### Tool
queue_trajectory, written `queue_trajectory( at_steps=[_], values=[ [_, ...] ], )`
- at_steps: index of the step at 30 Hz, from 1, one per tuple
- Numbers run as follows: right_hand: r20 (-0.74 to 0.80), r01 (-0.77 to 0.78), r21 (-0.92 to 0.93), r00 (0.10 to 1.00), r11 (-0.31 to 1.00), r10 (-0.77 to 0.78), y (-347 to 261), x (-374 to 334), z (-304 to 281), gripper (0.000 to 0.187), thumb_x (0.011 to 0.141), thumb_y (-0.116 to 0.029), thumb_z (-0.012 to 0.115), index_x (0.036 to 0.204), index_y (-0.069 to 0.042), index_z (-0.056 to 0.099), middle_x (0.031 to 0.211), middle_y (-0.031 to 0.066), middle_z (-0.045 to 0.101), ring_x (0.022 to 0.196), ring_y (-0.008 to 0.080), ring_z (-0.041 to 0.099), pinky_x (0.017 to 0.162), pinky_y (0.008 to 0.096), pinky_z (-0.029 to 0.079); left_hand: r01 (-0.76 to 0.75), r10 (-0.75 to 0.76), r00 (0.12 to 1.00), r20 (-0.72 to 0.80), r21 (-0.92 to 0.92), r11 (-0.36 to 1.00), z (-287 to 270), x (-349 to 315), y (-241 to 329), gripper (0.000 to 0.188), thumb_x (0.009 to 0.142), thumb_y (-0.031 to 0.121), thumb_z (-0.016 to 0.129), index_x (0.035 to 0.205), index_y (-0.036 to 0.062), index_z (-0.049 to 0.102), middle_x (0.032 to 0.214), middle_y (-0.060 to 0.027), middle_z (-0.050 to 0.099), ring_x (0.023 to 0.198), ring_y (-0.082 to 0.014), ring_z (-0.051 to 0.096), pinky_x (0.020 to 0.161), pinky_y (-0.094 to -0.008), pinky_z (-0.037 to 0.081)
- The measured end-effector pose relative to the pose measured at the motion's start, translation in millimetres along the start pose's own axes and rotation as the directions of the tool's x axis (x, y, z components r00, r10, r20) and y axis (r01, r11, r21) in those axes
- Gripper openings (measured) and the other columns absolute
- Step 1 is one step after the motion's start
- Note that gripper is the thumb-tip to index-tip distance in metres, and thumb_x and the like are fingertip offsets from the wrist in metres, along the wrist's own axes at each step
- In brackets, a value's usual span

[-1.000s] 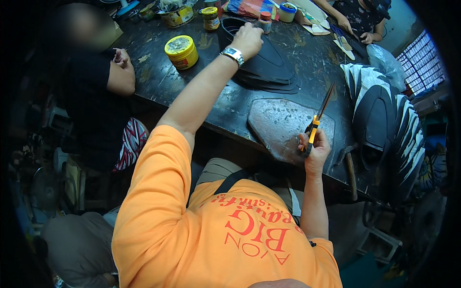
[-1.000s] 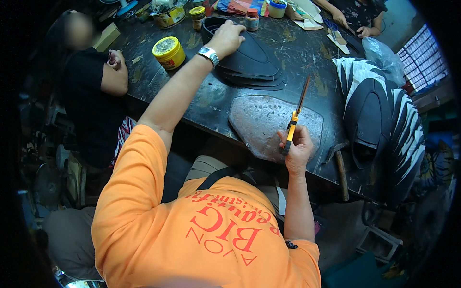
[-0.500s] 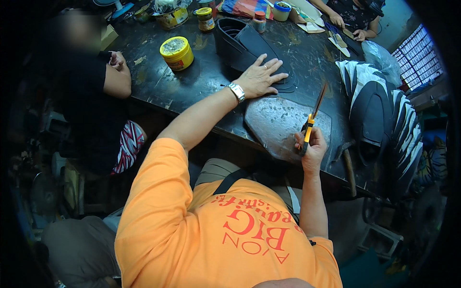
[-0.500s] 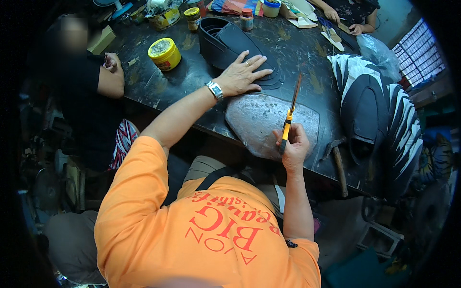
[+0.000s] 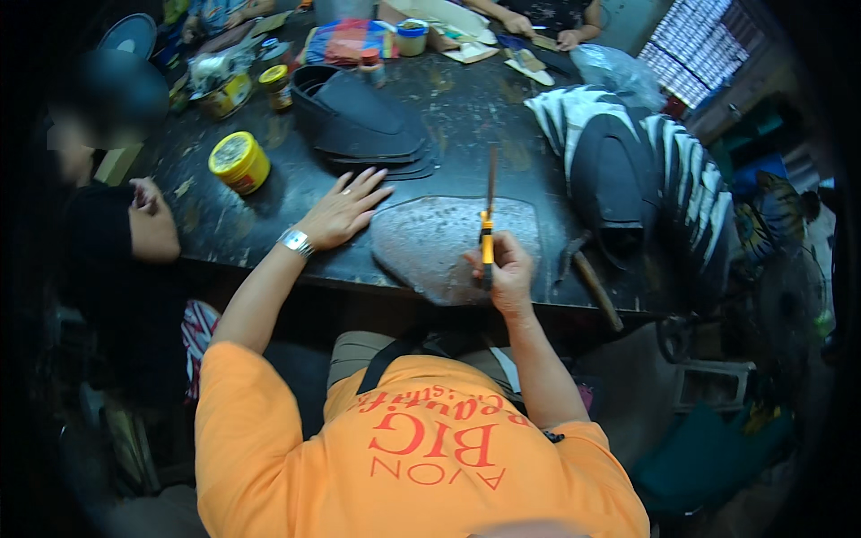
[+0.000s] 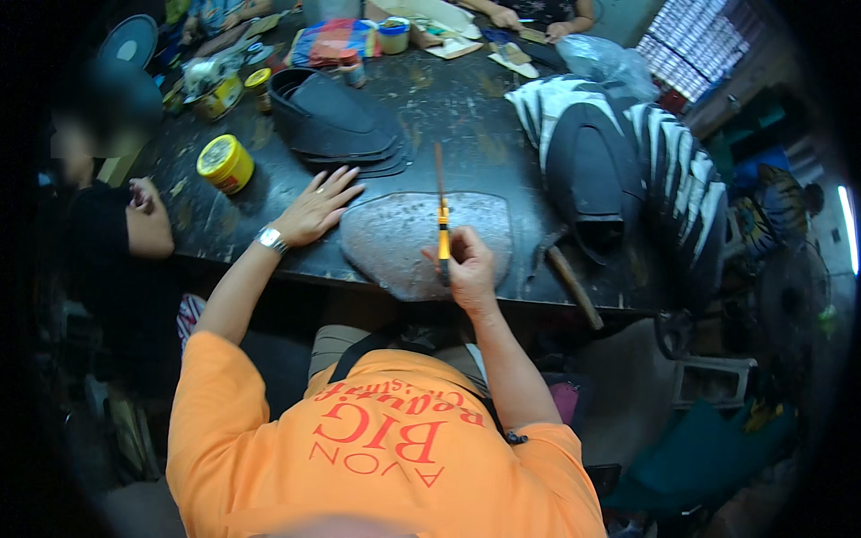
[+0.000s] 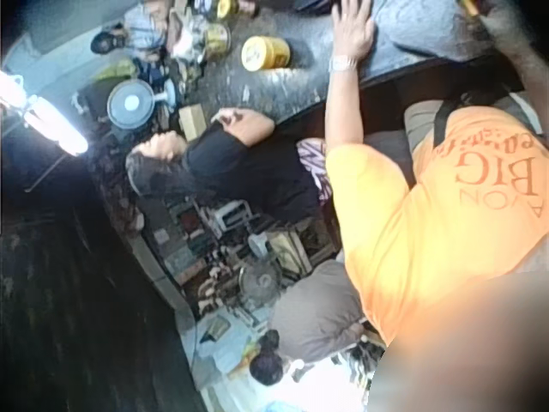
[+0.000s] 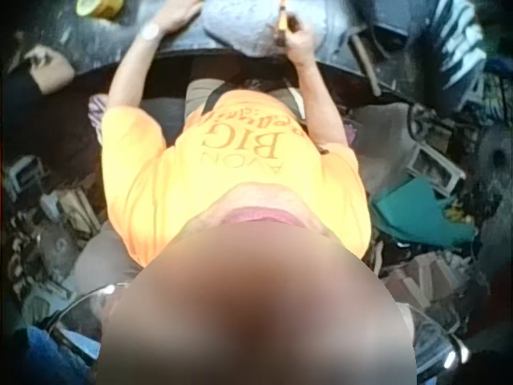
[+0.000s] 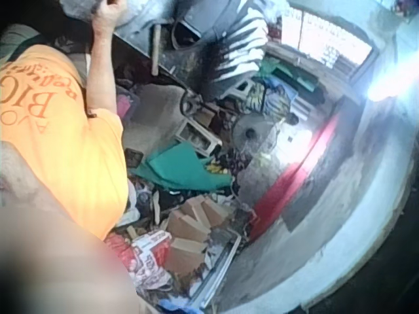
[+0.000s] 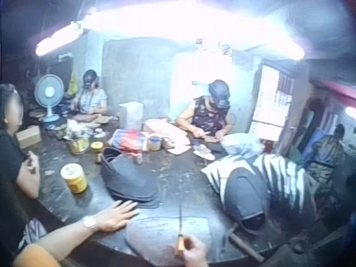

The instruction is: The person uses shears to trim the edges of black shoe upper pieces. They pick up each piece, cut along its perimeter, and place it back on the table, repeating this for several pieces.

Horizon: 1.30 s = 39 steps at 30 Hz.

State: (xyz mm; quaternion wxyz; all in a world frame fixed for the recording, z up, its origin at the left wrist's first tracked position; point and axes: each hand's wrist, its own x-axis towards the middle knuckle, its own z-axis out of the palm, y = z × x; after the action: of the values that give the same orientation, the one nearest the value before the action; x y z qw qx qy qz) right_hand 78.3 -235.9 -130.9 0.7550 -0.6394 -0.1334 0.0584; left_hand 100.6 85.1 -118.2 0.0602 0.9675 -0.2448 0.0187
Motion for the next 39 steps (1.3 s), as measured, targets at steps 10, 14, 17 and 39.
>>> queue_trajectory(
  at_steps=[10, 14, 17, 39],
  values=[
    [-0.016, 0.042, -0.007, 0.999, 0.999, -0.042, 9.1, -1.3, 0.8, 0.025, 0.079, -0.006, 0.078, 0.082, -0.007, 0.053, 0.067, -0.0066, 0.052, 0.061, 0.0009, 0.043, 0.055, 0.0183, 0.035, 0.396, -0.396, 0.911, -0.118, -0.024, 0.918, 6.2, -93.4, 48.5, 0.054, 0.098, 0.035, 0.046, 0.146, 0.0109, 0.036, 0.153, -0.0176, 0.028, 0.143, -0.0336, 0.023, 0.116, -0.0486, 0.015],
    [-0.009, 0.036, 0.006, 0.999, 0.999, -0.036, 8.2, -1.2, 0.1, 0.025, 0.079, -0.006, 0.078, 0.082, -0.007, 0.052, 0.067, -0.0069, 0.051, 0.061, 0.0010, 0.042, 0.055, 0.0186, 0.034, 0.488, -0.494, 0.856, -0.150, -0.079, 0.869, 11.0, -111.7, 65.8, 0.056, 0.098, 0.034, 0.046, 0.146, 0.0083, 0.035, 0.154, -0.0197, 0.026, 0.143, -0.0359, 0.021, 0.116, -0.0488, 0.015],
    [0.004, 0.038, -0.014, 0.999, 0.999, -0.038, 6.3, -0.6, 1.2, 0.025, 0.079, -0.006, 0.077, 0.082, -0.007, 0.053, 0.067, -0.0066, 0.051, 0.061, 0.0011, 0.042, 0.055, 0.0187, 0.034, 0.516, -0.525, 0.835, -0.167, -0.099, 0.851, 2.5, -114.2, 75.3, 0.054, 0.095, 0.030, 0.053, 0.142, 0.0058, 0.041, 0.150, -0.0215, 0.033, 0.141, -0.0376, 0.027, 0.114, -0.0479, 0.022],
    [0.007, 0.032, -0.042, 0.999, 0.999, -0.032, 10.1, 0.2, 2.4, 0.026, 0.080, -0.002, 0.076, 0.083, -0.007, 0.050, 0.070, -0.0071, 0.049, 0.064, 0.0008, 0.042, 0.057, 0.0183, 0.035, 0.151, -0.277, 0.857, -0.434, -0.302, 0.941, 24.1, 1.4, 103.3, 0.054, 0.082, 0.034, 0.070, 0.129, 0.0118, 0.056, 0.135, -0.0158, 0.047, 0.123, -0.0351, 0.042, 0.106, -0.0447, 0.034]
  ],
)
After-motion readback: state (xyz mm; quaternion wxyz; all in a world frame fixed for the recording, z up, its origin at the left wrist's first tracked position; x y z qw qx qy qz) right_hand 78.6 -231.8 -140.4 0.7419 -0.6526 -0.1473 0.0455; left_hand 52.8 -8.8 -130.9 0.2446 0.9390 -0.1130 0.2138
